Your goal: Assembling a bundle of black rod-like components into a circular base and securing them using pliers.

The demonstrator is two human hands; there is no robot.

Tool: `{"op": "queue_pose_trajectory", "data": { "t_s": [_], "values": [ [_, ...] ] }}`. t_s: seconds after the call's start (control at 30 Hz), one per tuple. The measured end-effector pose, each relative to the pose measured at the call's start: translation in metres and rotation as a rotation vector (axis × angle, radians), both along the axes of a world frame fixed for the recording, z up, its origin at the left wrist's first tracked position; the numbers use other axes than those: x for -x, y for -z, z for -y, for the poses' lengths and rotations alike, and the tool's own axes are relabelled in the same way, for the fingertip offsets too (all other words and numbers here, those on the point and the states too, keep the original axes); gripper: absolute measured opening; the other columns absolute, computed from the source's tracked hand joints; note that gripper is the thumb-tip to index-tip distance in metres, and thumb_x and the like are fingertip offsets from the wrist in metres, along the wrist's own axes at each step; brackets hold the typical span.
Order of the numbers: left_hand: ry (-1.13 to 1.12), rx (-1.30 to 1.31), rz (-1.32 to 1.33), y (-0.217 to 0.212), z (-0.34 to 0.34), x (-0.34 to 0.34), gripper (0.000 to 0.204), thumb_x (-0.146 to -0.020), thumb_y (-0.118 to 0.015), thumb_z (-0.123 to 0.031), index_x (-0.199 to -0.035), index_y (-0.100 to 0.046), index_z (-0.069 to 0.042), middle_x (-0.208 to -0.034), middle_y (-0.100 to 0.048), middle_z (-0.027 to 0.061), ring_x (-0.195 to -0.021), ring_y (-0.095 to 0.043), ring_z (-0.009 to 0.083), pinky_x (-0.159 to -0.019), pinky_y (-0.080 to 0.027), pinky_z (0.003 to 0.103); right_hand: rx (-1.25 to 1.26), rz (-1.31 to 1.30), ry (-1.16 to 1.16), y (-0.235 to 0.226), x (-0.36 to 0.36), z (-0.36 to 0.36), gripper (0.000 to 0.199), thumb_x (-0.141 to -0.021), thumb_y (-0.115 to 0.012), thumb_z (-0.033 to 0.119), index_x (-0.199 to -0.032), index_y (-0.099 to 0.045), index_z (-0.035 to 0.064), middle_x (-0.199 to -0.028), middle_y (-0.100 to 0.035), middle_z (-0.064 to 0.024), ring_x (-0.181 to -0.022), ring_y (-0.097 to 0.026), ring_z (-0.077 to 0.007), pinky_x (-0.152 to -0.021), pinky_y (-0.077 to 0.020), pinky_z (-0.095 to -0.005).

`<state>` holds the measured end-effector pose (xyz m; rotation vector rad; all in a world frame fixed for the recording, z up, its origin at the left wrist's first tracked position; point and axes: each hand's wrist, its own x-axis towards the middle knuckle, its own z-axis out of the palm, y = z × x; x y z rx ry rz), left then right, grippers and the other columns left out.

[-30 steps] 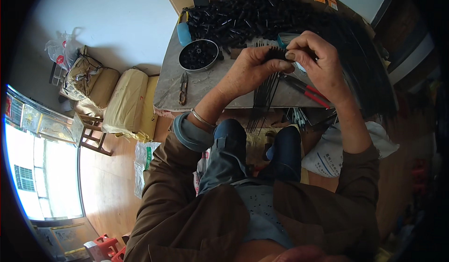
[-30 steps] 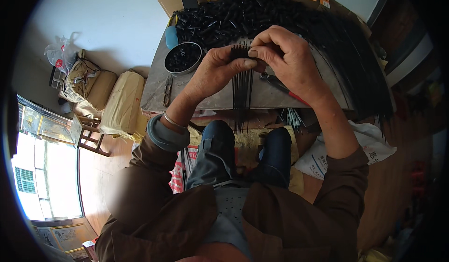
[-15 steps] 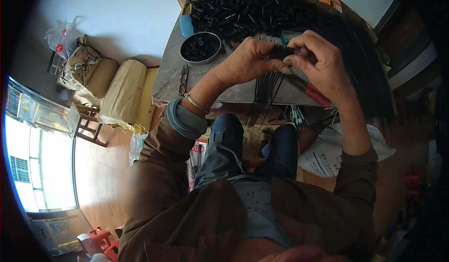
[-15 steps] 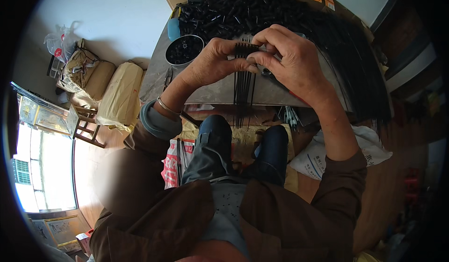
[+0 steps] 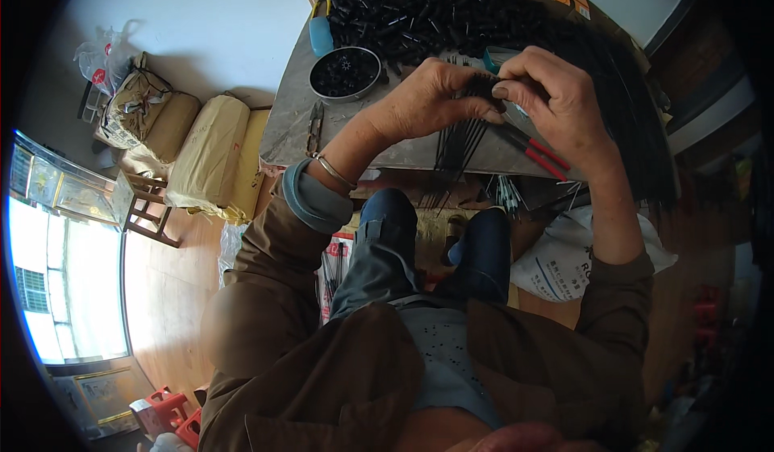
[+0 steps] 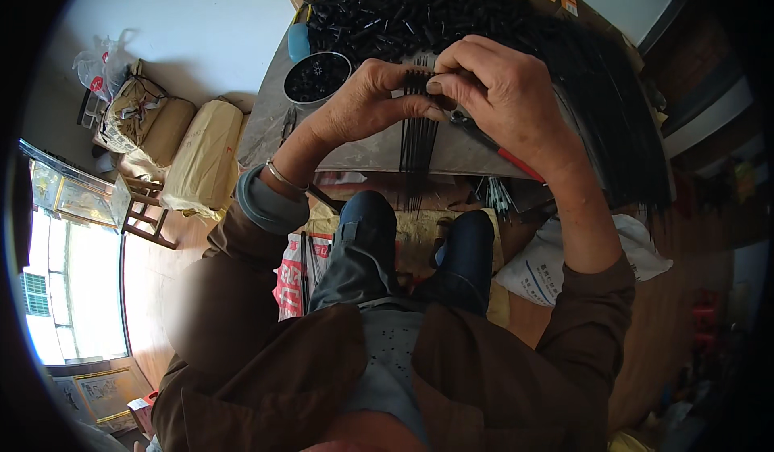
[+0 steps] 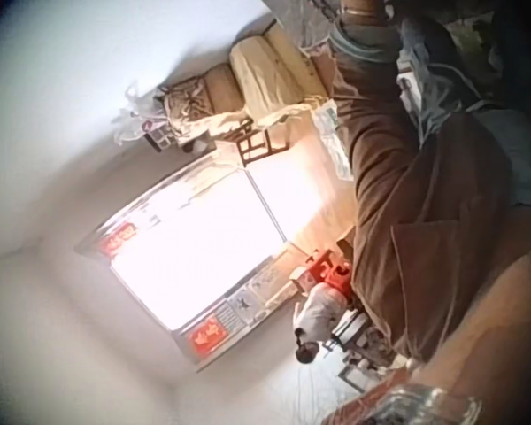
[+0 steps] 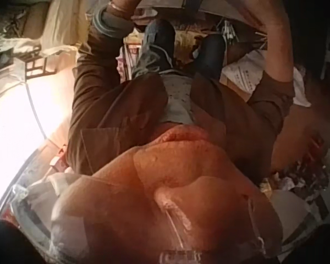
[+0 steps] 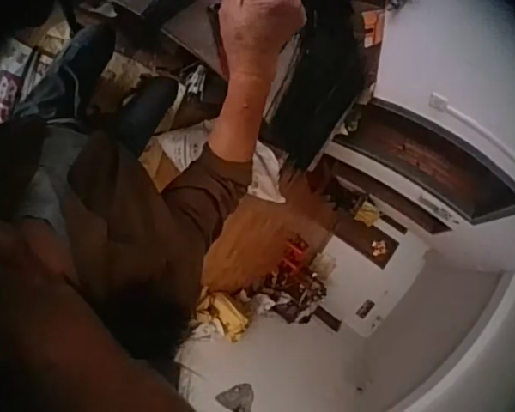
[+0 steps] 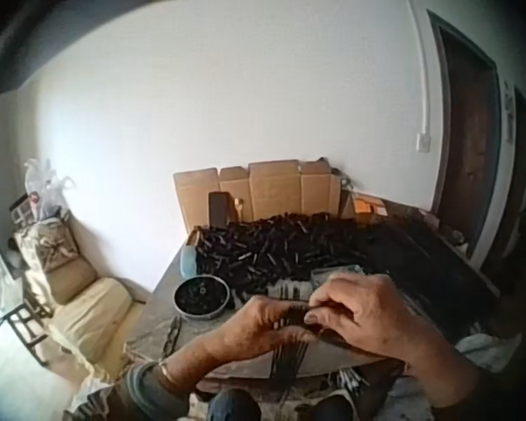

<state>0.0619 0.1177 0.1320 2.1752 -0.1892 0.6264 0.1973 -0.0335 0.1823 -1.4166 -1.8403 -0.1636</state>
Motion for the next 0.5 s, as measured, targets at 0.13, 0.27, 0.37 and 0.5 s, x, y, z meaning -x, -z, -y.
{"op": "queue_pose_trajectory", "data": {
  "t_s": [0.13,0.27,0.37,0.5],
  "values": [
    [-0.030,-0.030,-0.029,-0.003,0.002,0.003,0.035,-0.079,-0.075,-0.024,-0.107,-0.067,-0.007,-0.083,-0.070,0.0053,-0.078,-0.064,0.0104,-0.071,-0.052,0.029,-0.025,0.162,0.057,-0.002,0.001,-0.002,0.018,-0.076,-0.075,0.014,-0.082,-0.059,0.0065,-0.073,-0.063,-0.0033,-0.065,-0.065,-0.0154,-0.055,-0.0513,-0.0257],
    [-0.029,-0.088,-0.070,-0.006,0.000,0.002,0.037,-0.078,-0.075,-0.027,-0.108,-0.067,-0.007,-0.081,-0.070,0.0059,-0.075,-0.063,0.0105,-0.069,-0.051,0.029,-0.136,0.265,0.060,0.003,-0.004,-0.007,0.024,-0.073,-0.077,0.021,-0.081,-0.058,0.0081,-0.071,-0.061,-0.0018,-0.063,-0.064,-0.0136,-0.054,-0.0506,-0.0254],
    [0.002,-0.084,-0.050,-0.003,-0.003,0.000,0.035,-0.078,-0.075,-0.028,-0.105,-0.068,-0.006,-0.080,-0.069,0.0054,-0.077,-0.064,0.0108,-0.069,-0.052,0.029,-0.178,0.398,0.056,0.001,-0.005,-0.015,0.026,-0.072,-0.078,0.024,-0.082,-0.058,0.0088,-0.071,-0.061,-0.0009,-0.062,-0.063,-0.0133,-0.053,-0.0501,-0.0246],
    [0.014,-0.025,-0.047,0.000,-0.006,-0.001,0.026,-0.081,-0.072,-0.023,-0.099,-0.069,-0.005,-0.082,-0.070,0.0052,-0.082,-0.065,0.0112,-0.071,-0.053,0.030,-0.266,0.365,-0.008,-0.003,0.004,-0.027,0.028,-0.070,-0.079,0.023,-0.080,-0.058,0.0068,-0.070,-0.056,-0.0018,-0.056,-0.058,-0.0123,-0.048,-0.0467,-0.0251]
  ]
}}
